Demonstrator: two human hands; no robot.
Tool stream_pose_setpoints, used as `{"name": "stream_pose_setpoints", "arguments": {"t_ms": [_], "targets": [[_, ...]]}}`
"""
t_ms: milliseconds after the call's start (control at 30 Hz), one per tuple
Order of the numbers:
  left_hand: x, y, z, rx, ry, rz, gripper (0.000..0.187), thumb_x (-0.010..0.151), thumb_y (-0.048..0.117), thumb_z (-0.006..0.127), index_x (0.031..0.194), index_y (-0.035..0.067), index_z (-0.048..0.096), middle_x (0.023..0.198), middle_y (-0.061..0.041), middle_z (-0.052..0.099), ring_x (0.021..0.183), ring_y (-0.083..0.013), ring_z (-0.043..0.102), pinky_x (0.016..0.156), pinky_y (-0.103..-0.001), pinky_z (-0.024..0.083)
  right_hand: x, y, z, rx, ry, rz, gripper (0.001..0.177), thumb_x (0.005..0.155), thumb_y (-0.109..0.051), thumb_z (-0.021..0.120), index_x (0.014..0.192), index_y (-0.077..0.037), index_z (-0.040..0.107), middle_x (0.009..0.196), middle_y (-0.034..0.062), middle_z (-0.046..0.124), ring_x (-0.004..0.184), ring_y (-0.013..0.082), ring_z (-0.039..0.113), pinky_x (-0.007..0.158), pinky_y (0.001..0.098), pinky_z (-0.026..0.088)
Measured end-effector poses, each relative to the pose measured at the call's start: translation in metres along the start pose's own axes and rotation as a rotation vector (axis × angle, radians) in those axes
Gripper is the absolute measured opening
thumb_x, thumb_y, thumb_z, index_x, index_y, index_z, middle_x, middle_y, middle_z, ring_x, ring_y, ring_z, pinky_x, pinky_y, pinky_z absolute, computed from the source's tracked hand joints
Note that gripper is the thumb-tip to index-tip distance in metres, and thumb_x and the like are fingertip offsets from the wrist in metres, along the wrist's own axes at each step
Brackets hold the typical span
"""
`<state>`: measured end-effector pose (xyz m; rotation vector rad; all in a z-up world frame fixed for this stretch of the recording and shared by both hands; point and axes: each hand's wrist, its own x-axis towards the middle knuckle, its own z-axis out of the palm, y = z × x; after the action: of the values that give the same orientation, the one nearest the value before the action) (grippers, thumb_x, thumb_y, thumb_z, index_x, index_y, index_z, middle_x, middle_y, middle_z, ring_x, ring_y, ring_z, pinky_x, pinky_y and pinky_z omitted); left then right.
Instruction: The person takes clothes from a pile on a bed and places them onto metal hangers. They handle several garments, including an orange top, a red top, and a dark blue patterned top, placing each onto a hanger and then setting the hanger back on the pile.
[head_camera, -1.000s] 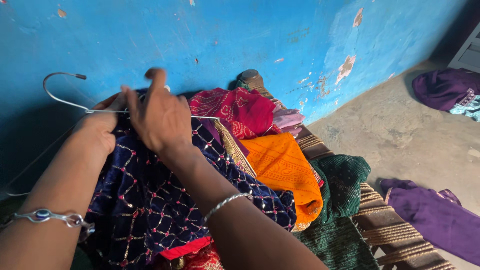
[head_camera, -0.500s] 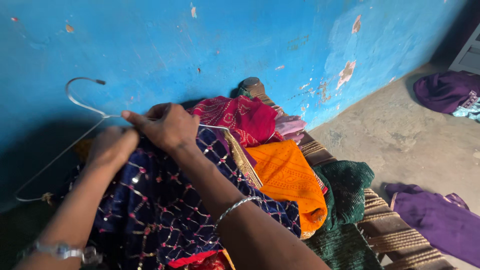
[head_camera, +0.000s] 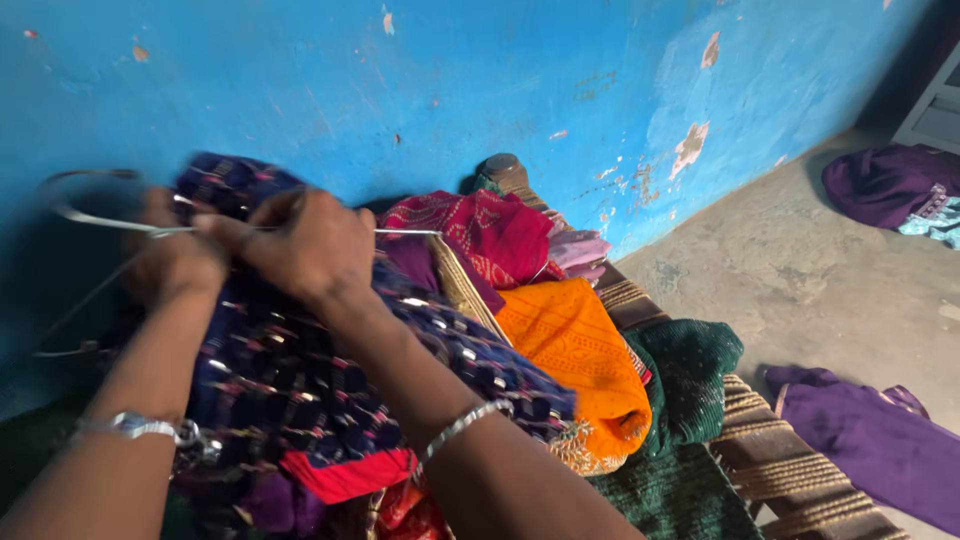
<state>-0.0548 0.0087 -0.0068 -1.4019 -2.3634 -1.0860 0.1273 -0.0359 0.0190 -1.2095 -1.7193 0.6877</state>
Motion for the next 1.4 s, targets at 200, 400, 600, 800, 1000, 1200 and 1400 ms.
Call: {"name": "stream_pose_setpoints", "arguments": {"t_ms": [200, 400, 600, 800, 1000, 1200, 1400], "targets": [[0.048, -0.005, -0.007, 0.145, 0.434, 0.321, 0.036, 0.096, 0.021, 0.074, 0.127, 0.006, 0.062, 0.13, -0.019, 0.061, 0.121, -0.0432, 0.057, 0.1, -0.064, 0.04, 0.001, -0.032, -0.025, 0.054, 0.048, -0.062, 0.061, 0.066, -0.078, 0.065, 0.073, -0.02, 0.081, 0.071, 0.0016, 0.08, 0.072, 0.0195, 0.078, 0.086, 0.0338, 0.055], [0.014, 0.022, 0.003, 0.5, -0.183, 0.317, 0.042, 0.097, 0.046, 0.066, 0.115, 0.009, 0.074, 0.124, -0.018, 0.069, 0.128, -0.0354, 0.058, 0.114, -0.063, 0.03, 0.011, -0.002, -0.035, 0.081, 0.138, 0.052, 0.062, 0.064, -0.077, 0.072, 0.073, -0.017, 0.081, 0.068, 0.0019, 0.078, 0.069, 0.0205, 0.077, 0.084, 0.0371, 0.054], [-0.06, 0.032, -0.009, 0.033, -0.102, 0.427, 0.055, 0.103, 0.052, 0.057, 0.134, 0.007, 0.065, 0.128, -0.024, 0.067, 0.125, -0.0392, 0.058, 0.109, -0.064, 0.035, 0.017, 0.025, -0.029, 0.067, 0.226, 0.08, 0.056, 0.064, -0.073, 0.075, 0.066, -0.017, 0.08, 0.064, 0.0006, 0.076, 0.065, 0.0203, 0.073, 0.097, 0.041, 0.044], [-0.077, 0.043, -0.067, 0.378, -0.263, 0.202, 0.085, 0.084, 0.07, 0.069, 0.137, 0.004, 0.059, 0.135, -0.023, 0.062, 0.129, -0.0401, 0.054, 0.104, -0.064, 0.038, 0.016, 0.013, -0.035, 0.111, 0.196, 0.093, 0.056, 0.066, -0.075, 0.071, 0.064, -0.019, 0.076, 0.061, -0.0012, 0.074, 0.062, 0.019, 0.073, 0.09, 0.0389, 0.054], [-0.049, 0.043, -0.058, 0.143, -0.137, 0.168, 0.053, 0.1, 0.049, 0.063, 0.131, 0.006, 0.062, 0.129, -0.026, 0.063, 0.121, -0.0481, 0.058, 0.098, -0.06, 0.047, 0.013, -0.001, -0.025, 0.055, 0.229, 0.02, 0.055, 0.065, -0.074, 0.072, 0.064, -0.019, 0.076, 0.062, -0.0014, 0.075, 0.063, 0.0175, 0.073, 0.096, 0.0397, 0.045], [0.007, 0.062, -0.041, -0.096, 0.225, 0.443, 0.04, 0.107, 0.033, 0.049, 0.128, 0.001, 0.06, 0.128, -0.027, 0.06, 0.114, -0.0475, 0.058, 0.093, -0.056, 0.046, 0.016, -0.029, -0.031, 0.106, 0.289, -0.051, 0.054, 0.065, -0.075, 0.069, 0.063, -0.021, 0.076, 0.06, -0.0018, 0.075, 0.062, 0.0184, 0.073, 0.098, 0.0407, 0.045], [-0.007, 0.089, -0.041, 0.334, -0.163, 0.394, 0.049, 0.106, 0.045, 0.047, 0.123, 0.002, 0.064, 0.112, -0.027, 0.07, 0.109, -0.0429, 0.067, 0.096, -0.054, 0.049, 0.017, -0.025, -0.047, 0.137, 0.31, 0.044, 0.056, 0.066, -0.077, 0.069, 0.066, -0.021, 0.076, 0.062, -0.004, 0.074, 0.064, 0.018, 0.073, 0.096, 0.0415, 0.047]]}}
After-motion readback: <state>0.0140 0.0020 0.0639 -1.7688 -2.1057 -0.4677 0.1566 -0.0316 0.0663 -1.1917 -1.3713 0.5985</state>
